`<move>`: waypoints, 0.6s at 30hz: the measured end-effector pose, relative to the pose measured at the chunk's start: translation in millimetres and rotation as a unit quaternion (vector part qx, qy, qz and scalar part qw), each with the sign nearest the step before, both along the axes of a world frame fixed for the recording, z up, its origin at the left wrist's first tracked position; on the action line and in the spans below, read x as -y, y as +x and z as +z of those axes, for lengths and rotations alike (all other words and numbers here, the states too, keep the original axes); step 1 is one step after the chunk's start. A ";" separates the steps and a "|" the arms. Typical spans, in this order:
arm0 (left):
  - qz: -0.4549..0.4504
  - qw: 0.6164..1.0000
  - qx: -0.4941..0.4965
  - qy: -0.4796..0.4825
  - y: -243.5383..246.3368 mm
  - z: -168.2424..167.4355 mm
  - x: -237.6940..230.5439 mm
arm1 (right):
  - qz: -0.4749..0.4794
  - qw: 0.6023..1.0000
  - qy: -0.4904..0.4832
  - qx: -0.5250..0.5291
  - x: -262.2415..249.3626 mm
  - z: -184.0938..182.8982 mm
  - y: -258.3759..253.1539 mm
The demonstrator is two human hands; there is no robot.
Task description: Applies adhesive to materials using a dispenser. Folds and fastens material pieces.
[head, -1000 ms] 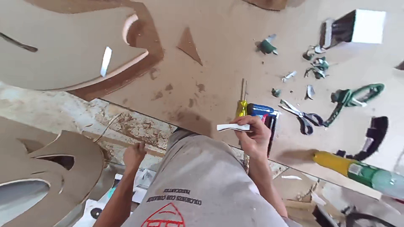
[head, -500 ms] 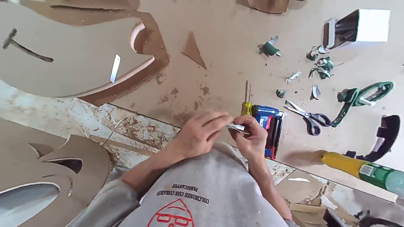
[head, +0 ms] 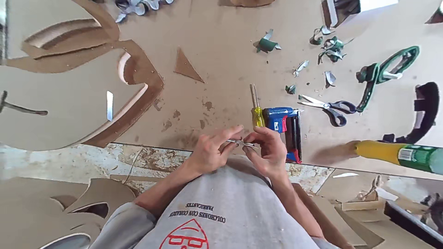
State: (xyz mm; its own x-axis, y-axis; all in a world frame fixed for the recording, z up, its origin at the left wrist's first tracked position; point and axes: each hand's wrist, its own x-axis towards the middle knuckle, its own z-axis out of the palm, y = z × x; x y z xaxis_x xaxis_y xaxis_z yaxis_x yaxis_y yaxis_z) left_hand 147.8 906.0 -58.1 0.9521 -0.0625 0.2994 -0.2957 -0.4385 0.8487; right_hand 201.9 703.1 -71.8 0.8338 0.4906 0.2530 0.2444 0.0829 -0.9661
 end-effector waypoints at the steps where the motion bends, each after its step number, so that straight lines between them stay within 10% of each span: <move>1: 0.000 1.000 0.007 0.002 0.2 1.2 -0.8 | 0.004 1.000 0.005 0.004 -0.6 0.5 0.3; 18: -0.051 0.998 0.022 -0.032 9.4 9.2 0.8 | 0.012 0.997 0.012 0.071 -5.9 -0.2 7.7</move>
State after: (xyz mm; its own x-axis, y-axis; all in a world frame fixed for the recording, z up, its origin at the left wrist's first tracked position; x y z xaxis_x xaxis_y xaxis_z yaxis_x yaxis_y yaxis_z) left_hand 157.2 905.2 -49.0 0.9278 -0.1370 0.3471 -0.3731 -0.3493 0.8595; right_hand 209.6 709.0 -72.0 0.7767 0.5026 0.3797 0.3769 0.1121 -0.9194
